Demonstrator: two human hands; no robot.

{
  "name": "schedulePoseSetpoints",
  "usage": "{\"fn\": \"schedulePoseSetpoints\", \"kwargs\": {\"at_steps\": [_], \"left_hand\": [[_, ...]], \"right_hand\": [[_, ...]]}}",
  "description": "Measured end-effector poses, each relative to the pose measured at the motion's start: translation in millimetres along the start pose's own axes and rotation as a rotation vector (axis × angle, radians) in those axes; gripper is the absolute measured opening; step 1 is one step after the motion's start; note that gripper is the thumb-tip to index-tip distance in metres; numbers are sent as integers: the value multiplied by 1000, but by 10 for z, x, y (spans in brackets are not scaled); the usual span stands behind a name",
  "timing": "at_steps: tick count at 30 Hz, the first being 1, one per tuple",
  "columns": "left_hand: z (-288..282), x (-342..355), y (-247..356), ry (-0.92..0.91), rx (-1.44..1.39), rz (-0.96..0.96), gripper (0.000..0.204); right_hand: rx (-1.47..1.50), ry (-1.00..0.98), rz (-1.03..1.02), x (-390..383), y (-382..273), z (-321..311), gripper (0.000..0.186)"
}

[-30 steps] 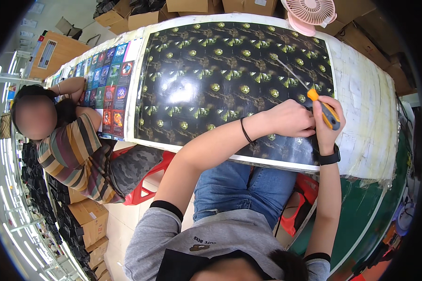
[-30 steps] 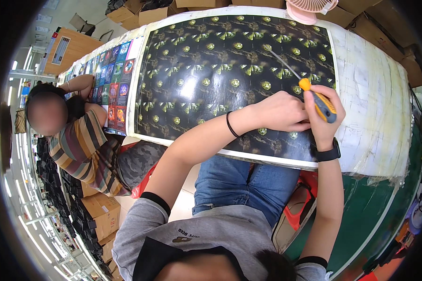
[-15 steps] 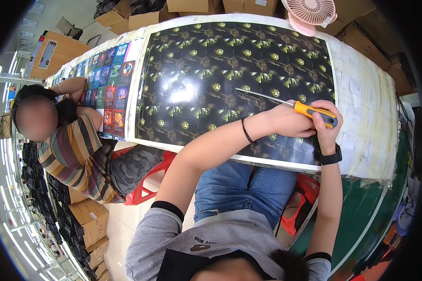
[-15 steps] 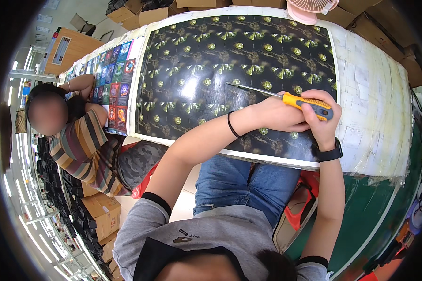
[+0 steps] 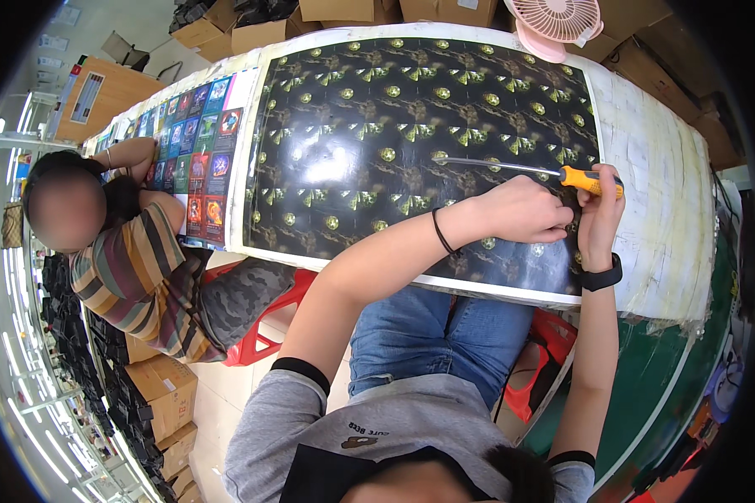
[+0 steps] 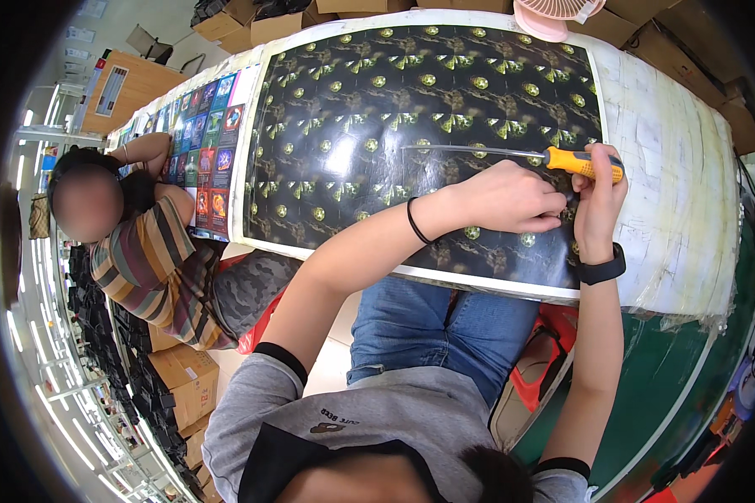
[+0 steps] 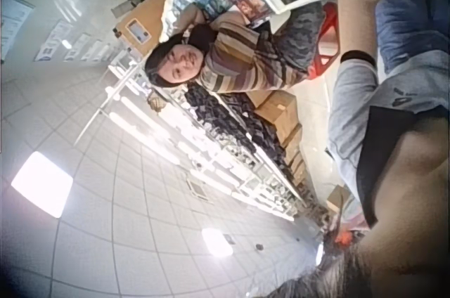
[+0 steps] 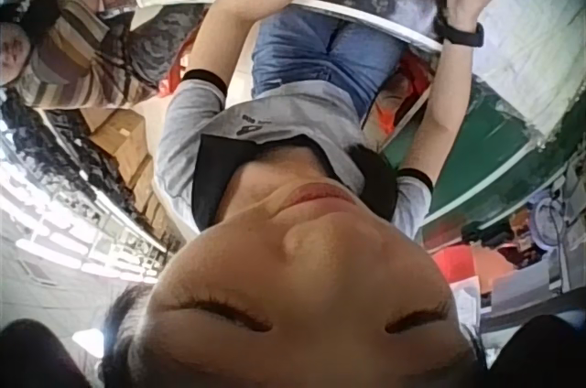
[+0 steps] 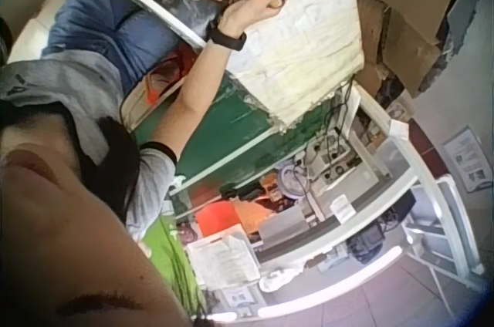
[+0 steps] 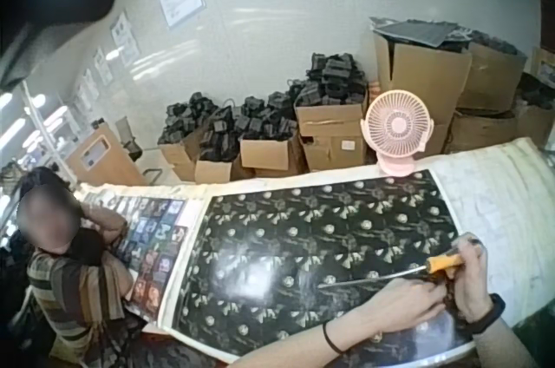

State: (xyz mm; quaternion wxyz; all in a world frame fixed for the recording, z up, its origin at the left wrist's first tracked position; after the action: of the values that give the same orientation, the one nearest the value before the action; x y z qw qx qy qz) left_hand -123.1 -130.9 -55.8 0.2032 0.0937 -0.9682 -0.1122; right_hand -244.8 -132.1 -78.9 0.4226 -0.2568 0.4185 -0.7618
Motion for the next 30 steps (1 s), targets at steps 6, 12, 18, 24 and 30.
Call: {"fn": "schedulePoseSetpoints", "kwargs": {"at_steps": [6,12,18,24,30], "left_hand": [[2,-2,-6,4,-14,-8,25],[20,-10,-15,-28,-10,-18,23],[-3,-14,-11,-2,-8,-11,24],[19,2,-13,-20,-3,-17,24],[-32,-2,9,18,-7,0,25]], "right_hand": [[-88,-64,43,-3,36,74,18],[-243,-76,9,-35,31,175,16],[-295,-50,14,-25,68,123,17],[-404,-54,-41,-9,22,136,18],[-350,20,-2,16,19,14,17]]}}
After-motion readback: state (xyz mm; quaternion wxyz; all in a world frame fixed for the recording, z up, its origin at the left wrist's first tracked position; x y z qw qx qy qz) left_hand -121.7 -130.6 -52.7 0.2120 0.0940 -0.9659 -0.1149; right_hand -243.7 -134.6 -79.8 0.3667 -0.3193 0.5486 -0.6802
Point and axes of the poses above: each hand's wrist, its own x-axis towards the middle knuckle, its own z-axis out of the palm, y = z × x, the point moved 10 cm from there along x, towards the middle knuckle, and after that the axes turned 12 degrees about x, right-handed, at the moved point
